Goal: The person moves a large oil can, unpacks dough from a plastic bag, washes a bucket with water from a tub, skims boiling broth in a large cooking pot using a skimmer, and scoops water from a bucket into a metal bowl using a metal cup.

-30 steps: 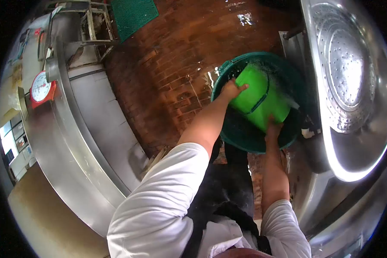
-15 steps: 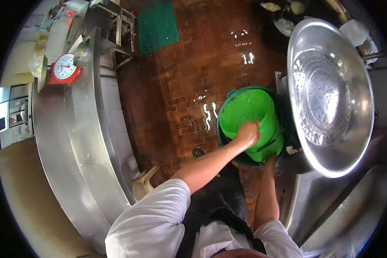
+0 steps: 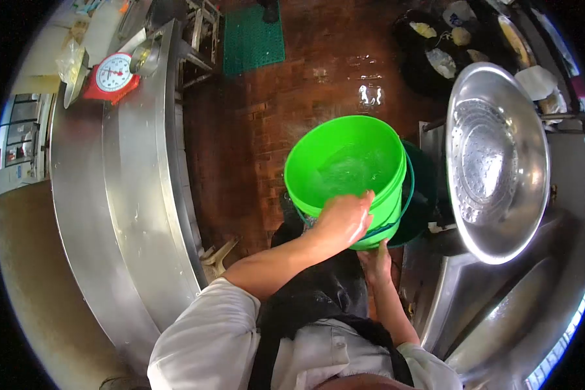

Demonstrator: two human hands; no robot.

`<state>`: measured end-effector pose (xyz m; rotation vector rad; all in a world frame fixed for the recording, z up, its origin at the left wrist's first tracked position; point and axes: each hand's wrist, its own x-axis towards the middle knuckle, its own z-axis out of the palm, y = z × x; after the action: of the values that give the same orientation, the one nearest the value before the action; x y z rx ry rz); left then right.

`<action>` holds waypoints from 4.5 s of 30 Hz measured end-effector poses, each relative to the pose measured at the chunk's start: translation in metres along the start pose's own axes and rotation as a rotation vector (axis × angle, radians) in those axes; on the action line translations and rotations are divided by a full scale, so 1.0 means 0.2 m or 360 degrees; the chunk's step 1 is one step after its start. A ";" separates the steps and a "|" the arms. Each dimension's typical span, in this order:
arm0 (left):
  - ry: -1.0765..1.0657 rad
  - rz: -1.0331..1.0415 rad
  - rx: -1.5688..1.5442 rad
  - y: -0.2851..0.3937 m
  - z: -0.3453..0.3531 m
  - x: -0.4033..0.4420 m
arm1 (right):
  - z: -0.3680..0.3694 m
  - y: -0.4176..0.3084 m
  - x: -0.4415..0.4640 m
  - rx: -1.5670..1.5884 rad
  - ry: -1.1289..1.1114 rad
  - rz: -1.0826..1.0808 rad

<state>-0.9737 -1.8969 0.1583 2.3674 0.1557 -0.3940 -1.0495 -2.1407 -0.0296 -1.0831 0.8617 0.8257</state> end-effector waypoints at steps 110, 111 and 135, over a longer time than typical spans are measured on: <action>0.0907 -0.2036 -0.1506 -2.81 0.22 0.39 | 1.76 -0.05 1.60 -0.1682 -0.0101 -0.1272; 0.0868 -0.1927 -0.1486 -2.78 0.17 0.53 | 1.65 -0.10 1.72 -0.1541 -0.0058 -0.1315; 0.1012 -0.0895 -0.0403 -1.33 -0.24 1.41 | 1.02 -1.02 1.22 -0.0605 -0.0036 -0.1294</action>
<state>-0.7543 -1.6681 -0.0708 2.0867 1.1091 0.1380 -0.7269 -1.9640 -0.1214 -1.5949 0.1823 0.3069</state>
